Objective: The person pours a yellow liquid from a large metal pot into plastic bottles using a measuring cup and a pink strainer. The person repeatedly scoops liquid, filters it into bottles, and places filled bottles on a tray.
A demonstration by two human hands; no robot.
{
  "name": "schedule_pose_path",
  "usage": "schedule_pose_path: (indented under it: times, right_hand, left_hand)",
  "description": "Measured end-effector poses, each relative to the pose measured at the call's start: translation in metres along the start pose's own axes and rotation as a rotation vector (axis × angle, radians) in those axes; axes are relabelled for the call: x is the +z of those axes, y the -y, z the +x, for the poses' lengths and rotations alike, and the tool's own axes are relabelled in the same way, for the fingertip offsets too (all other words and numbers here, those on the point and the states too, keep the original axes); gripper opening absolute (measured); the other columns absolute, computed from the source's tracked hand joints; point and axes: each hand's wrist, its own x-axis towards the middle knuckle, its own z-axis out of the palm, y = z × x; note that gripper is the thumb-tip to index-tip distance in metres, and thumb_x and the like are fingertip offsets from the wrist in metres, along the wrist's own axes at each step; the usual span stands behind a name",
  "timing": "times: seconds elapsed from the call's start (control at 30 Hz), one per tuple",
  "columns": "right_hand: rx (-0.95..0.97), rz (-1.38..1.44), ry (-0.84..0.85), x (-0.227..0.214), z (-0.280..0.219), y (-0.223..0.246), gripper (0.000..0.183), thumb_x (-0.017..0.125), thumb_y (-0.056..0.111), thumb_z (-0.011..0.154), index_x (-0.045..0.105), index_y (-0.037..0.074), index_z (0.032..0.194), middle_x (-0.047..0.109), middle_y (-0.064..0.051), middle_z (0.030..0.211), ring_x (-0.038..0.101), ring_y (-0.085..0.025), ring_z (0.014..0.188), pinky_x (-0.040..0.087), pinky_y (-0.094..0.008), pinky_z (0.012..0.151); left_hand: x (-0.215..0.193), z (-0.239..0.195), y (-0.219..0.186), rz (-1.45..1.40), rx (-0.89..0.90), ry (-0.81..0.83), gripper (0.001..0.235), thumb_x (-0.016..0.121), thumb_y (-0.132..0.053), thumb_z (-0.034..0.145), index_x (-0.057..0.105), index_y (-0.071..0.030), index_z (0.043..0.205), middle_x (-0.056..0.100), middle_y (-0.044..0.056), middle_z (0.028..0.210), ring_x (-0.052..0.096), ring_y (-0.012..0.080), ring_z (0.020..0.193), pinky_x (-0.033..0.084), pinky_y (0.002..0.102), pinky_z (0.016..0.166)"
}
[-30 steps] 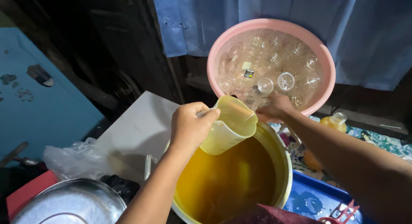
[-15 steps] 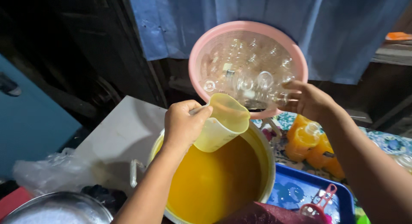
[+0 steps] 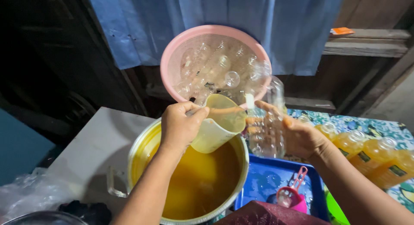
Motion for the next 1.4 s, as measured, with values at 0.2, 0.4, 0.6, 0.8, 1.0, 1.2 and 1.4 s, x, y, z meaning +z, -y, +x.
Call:
schedule_pose_path:
  times: [0.2,0.4,0.6,0.8,1.0,1.2,1.4]
  right_hand:
    - [0.007,-0.161,-0.348,-0.025,-0.017,-0.011,0.097,0.079,0.038,0.07,0.037,0.014,0.155,0.059,-0.018,0.138,0.059,-0.035,0.121,0.051,-0.057,0.099]
    - [0.049,-0.5,-0.787,-0.066,-0.031,-0.073,0.085,0.082,0.011,0.069,0.045,0.011,0.145,0.07,-0.017,0.122,0.071,-0.034,0.108,0.058,-0.048,0.096]
    - [0.009,-0.85,-0.862,-0.085,-0.05,-0.136,0.077,0.092,0.003,0.056,0.061,0.005,0.127,0.075,-0.012,0.117,0.073,-0.024,0.109,0.056,-0.037,0.098]
    - [0.358,-1.16,-0.956,-0.093,-0.066,-0.156,0.091,0.099,0.027,0.056,0.056,0.02,0.136,0.072,-0.008,0.123,0.07,-0.026,0.114,0.051,-0.039,0.104]
    - [0.404,-1.164,-0.918,-0.11,-0.07,-0.164,0.104,0.099,0.03,0.054,0.048,0.02,0.144,0.069,-0.011,0.128,0.068,-0.028,0.119,0.05,-0.04,0.107]
    - [0.572,-1.208,-0.812,-0.144,-0.076,-0.179,0.102,0.095,0.019,0.054,0.05,0.027,0.146,0.054,-0.012,0.146,0.062,-0.031,0.129,0.057,-0.043,0.105]
    - [0.857,-1.722,-0.535,-0.129,-0.086,-0.173,0.055,0.086,0.047,0.075,0.07,0.039,0.127,0.042,0.0,0.157,0.03,-0.026,0.15,0.03,-0.057,0.118]
  left_hand:
    - [0.01,-0.009,-0.005,-0.029,0.015,0.016,0.024,0.08,-0.024,0.078,0.078,0.001,0.077,0.067,0.004,0.059,0.056,0.0077,0.054,0.047,0.03,0.054]
    - [0.017,-0.02,-0.015,-0.081,0.002,0.038,0.022,0.078,-0.023,0.078,0.079,-0.001,0.079,0.069,0.002,0.061,0.057,0.0066,0.055,0.048,0.029,0.053]
    - [0.018,-0.028,-0.02,-0.065,0.02,0.033,0.022,0.078,-0.022,0.077,0.079,-0.001,0.083,0.071,0.001,0.064,0.06,0.0057,0.057,0.05,0.027,0.055]
    - [0.015,-0.037,-0.021,-0.142,0.047,0.068,0.024,0.078,-0.021,0.078,0.077,0.002,0.083,0.071,-0.001,0.067,0.06,0.0037,0.06,0.051,0.026,0.056]
    - [0.015,-0.039,-0.023,-0.072,0.002,0.051,0.028,0.079,-0.022,0.079,0.074,0.005,0.075,0.065,0.002,0.06,0.054,0.0057,0.054,0.047,0.03,0.051]
    - [0.02,-0.036,-0.021,-0.058,0.025,0.048,0.025,0.079,-0.022,0.079,0.077,0.003,0.083,0.07,0.003,0.065,0.058,0.0054,0.059,0.05,0.028,0.057]
    - [0.024,-0.034,-0.017,-0.092,0.062,0.051,0.024,0.078,-0.02,0.079,0.078,0.003,0.086,0.078,0.004,0.08,0.065,0.0053,0.069,0.054,0.026,0.065]
